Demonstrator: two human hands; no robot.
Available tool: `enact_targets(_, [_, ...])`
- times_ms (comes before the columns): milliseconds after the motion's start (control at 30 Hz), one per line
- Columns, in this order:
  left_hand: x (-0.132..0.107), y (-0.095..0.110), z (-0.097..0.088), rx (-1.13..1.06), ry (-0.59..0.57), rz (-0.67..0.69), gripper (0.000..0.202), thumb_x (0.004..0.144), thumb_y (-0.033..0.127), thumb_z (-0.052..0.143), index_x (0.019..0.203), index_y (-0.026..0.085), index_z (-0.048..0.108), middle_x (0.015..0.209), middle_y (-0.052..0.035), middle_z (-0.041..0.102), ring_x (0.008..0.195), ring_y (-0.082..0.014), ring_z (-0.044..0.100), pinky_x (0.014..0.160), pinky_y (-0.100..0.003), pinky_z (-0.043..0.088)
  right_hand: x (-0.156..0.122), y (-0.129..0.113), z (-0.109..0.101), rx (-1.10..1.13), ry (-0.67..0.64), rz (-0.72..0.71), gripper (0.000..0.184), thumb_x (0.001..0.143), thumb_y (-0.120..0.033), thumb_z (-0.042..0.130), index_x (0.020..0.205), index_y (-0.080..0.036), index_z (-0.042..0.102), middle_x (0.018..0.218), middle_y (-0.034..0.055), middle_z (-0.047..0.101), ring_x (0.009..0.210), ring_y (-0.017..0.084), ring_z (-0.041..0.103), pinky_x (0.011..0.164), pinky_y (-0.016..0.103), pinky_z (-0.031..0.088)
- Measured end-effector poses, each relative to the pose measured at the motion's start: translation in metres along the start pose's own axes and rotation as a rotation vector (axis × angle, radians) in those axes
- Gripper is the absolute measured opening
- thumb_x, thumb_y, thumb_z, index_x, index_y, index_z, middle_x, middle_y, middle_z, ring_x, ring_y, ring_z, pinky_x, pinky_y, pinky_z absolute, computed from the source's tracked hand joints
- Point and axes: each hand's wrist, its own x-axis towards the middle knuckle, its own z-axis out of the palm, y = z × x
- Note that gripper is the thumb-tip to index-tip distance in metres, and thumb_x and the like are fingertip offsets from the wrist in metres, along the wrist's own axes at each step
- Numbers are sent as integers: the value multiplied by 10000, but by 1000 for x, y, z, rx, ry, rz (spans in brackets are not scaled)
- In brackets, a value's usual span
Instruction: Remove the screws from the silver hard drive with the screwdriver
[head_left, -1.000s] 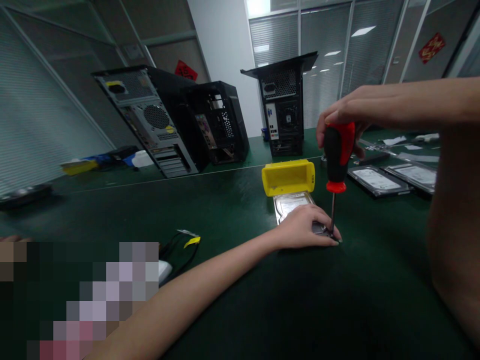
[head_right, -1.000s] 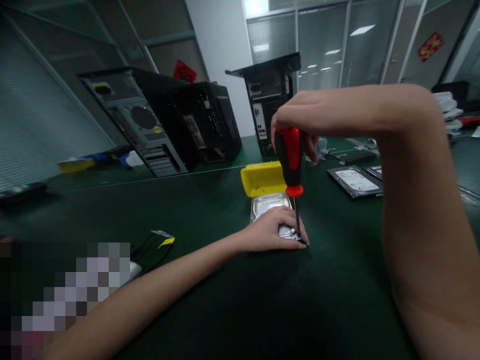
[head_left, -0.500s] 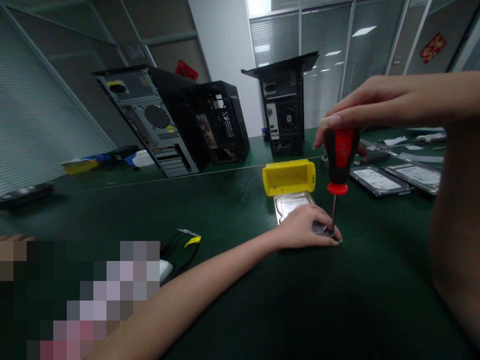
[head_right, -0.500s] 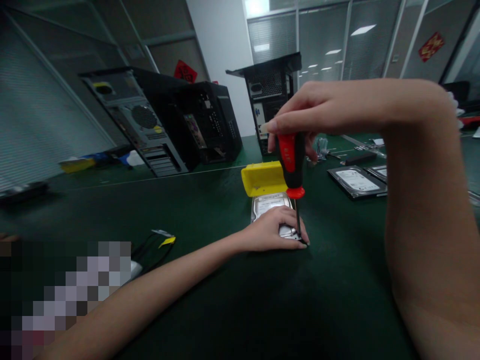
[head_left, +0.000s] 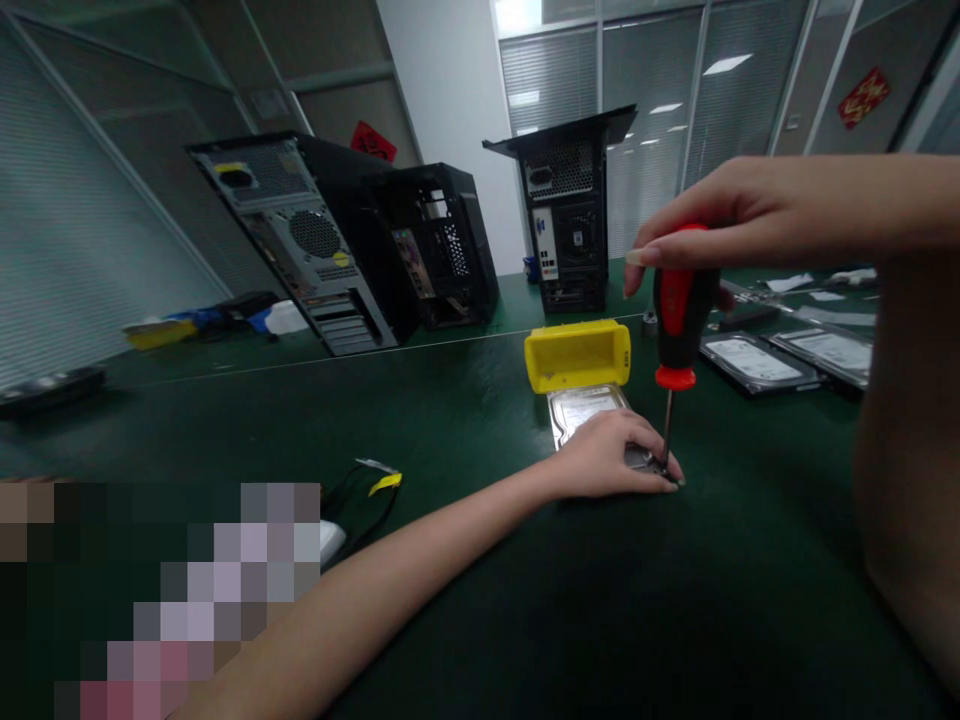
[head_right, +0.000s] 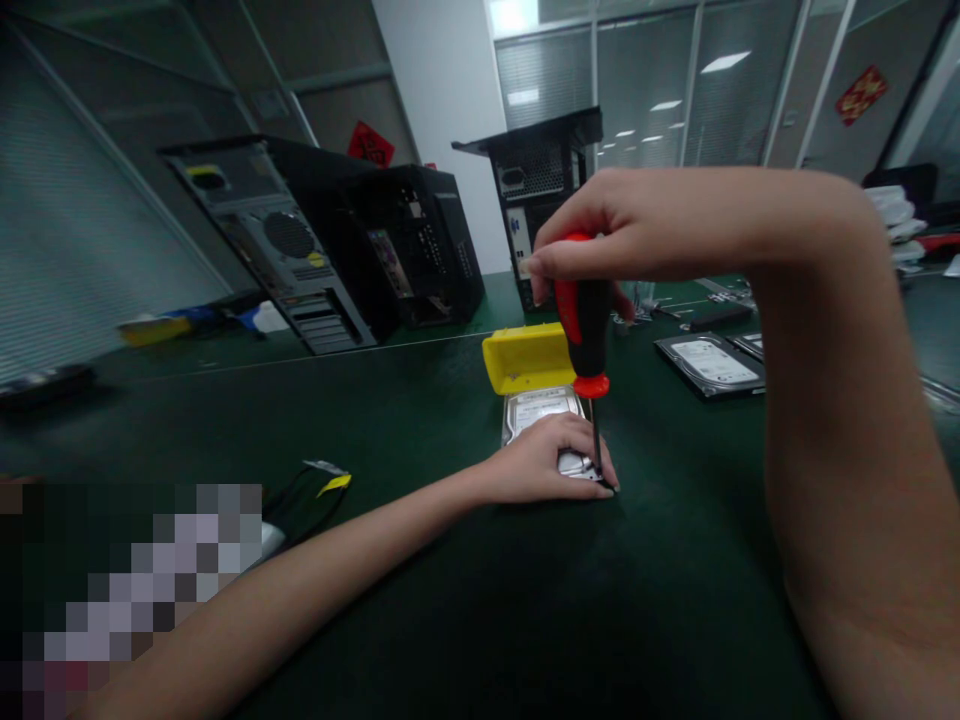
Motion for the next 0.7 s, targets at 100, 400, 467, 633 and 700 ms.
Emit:
enact_targets(100, [0, 0, 0, 7, 5, 17, 150, 770, 244, 623, 877, 154, 677, 901, -49, 692, 861, -140, 598, 851, -285, 410, 2, -2, 1, 5, 21, 43, 464, 849, -538, 381, 1084, -209, 608, 896, 6, 632, 685, 94, 584, 545, 211, 476])
enact_targets(400, [0, 1, 1, -18, -2, -32, 144, 766, 238, 629, 884, 170, 677, 905, -36, 687, 872, -137, 599, 850, -284, 408, -1, -4, 3, -80, 67, 163, 529, 793, -628, 417, 1030, -209, 636, 648, 7, 577, 434, 68, 472, 337, 194, 361])
enact_targets(467, [0, 1, 1, -14, -2, -39, 142, 764, 234, 631, 882, 169, 676, 903, -37, 686, 872, -138, 595, 860, -290, 403, 0, -6, 4, -84, 58, 188, 557, 787, -647, 403, 933, -177, 662, 603, 21, 544, 455, 76, 477, 357, 195, 374])
enact_targets(633, [0, 3, -1, 5, -13, -43, 147, 766, 244, 631, 874, 156, 675, 909, -45, 685, 875, -140, 592, 859, -285, 401, -2, -4, 4, 20, -8, 217, 617, 810, -666, 314, 969, -165, 636, 684, 43, 555, 522, 93, 483, 396, 210, 380])
enact_targets(700, [1, 3, -1, 15, -15, -46, 148, 763, 250, 632, 871, 158, 675, 909, -42, 686, 883, -142, 594, 852, -280, 403, -6, -1, 4, 103, 69, 203, 570, 818, -645, 324, 1013, -198, 619, 837, 50, 590, 657, 130, 543, 454, 223, 417])
